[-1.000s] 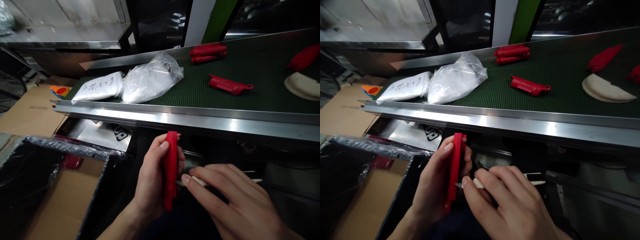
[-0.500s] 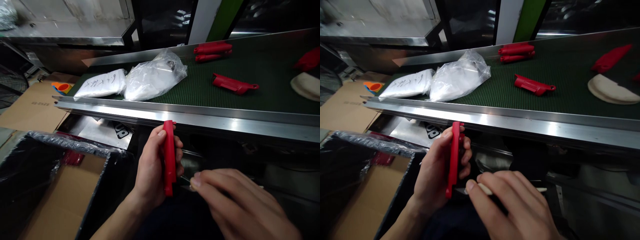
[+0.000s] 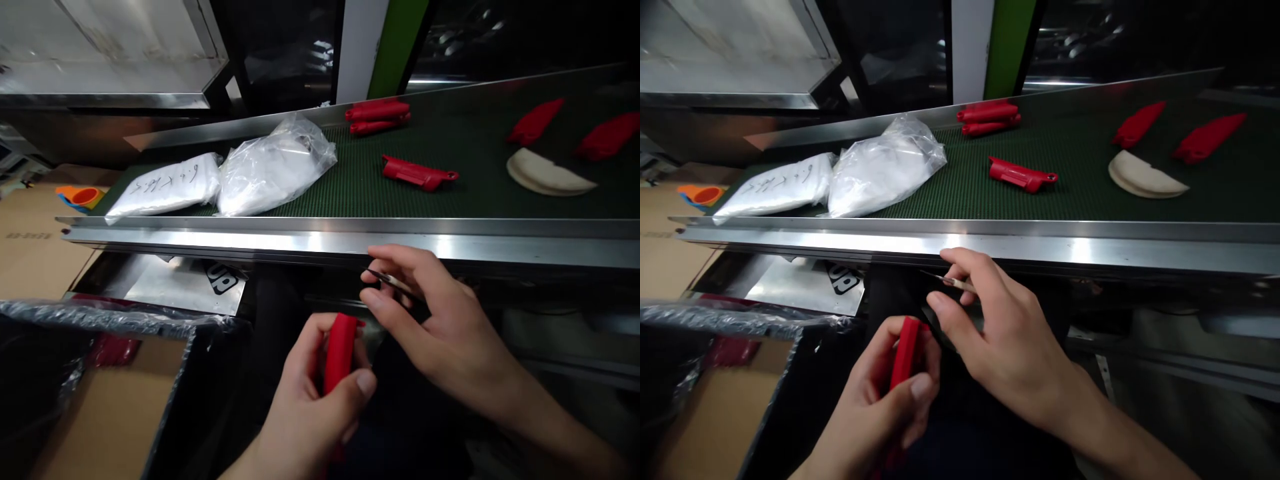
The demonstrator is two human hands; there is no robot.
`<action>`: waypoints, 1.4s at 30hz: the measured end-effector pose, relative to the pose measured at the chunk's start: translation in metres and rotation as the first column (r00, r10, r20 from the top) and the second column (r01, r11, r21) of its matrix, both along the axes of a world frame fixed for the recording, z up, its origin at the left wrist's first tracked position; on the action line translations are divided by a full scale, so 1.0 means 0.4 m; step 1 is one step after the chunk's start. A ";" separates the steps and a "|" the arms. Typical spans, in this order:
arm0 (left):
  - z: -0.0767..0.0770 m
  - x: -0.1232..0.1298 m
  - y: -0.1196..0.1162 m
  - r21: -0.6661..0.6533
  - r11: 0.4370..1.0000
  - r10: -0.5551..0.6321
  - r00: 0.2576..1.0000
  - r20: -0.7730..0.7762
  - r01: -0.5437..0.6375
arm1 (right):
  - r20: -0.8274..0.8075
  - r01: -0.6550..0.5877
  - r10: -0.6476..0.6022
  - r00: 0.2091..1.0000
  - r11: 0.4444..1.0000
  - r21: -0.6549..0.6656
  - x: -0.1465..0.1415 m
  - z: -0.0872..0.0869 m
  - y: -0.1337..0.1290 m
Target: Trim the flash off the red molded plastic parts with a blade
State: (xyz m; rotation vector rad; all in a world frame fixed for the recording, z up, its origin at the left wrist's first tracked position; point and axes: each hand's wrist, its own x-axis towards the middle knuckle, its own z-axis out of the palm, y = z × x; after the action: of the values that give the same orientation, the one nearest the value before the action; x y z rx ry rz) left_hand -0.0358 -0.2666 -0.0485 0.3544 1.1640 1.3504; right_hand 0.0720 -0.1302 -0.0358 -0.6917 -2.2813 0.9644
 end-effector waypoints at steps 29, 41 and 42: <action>-0.006 -0.011 0.008 0.153 0.985 0.008 0.897 0.441 -0.085 | -0.113 -0.139 0.177 0.978 0.948 0.287 0.050 -0.022 -0.039; -0.007 -0.002 0.011 0.214 0.973 -0.041 0.860 0.508 -0.080 | -0.106 -0.162 0.196 0.975 0.950 0.267 0.055 -0.040 -0.044; -0.014 -0.003 0.009 0.229 0.971 -0.056 0.865 0.499 -0.068 | -0.100 -0.154 0.188 0.977 0.948 0.278 0.054 -0.044 -0.041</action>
State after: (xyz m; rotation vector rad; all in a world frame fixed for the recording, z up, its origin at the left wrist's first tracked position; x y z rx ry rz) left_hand -0.0369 -0.2630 -0.0541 0.1501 0.5667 1.4794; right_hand 0.0937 -0.1465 -0.0535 -0.3127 -2.3286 0.7299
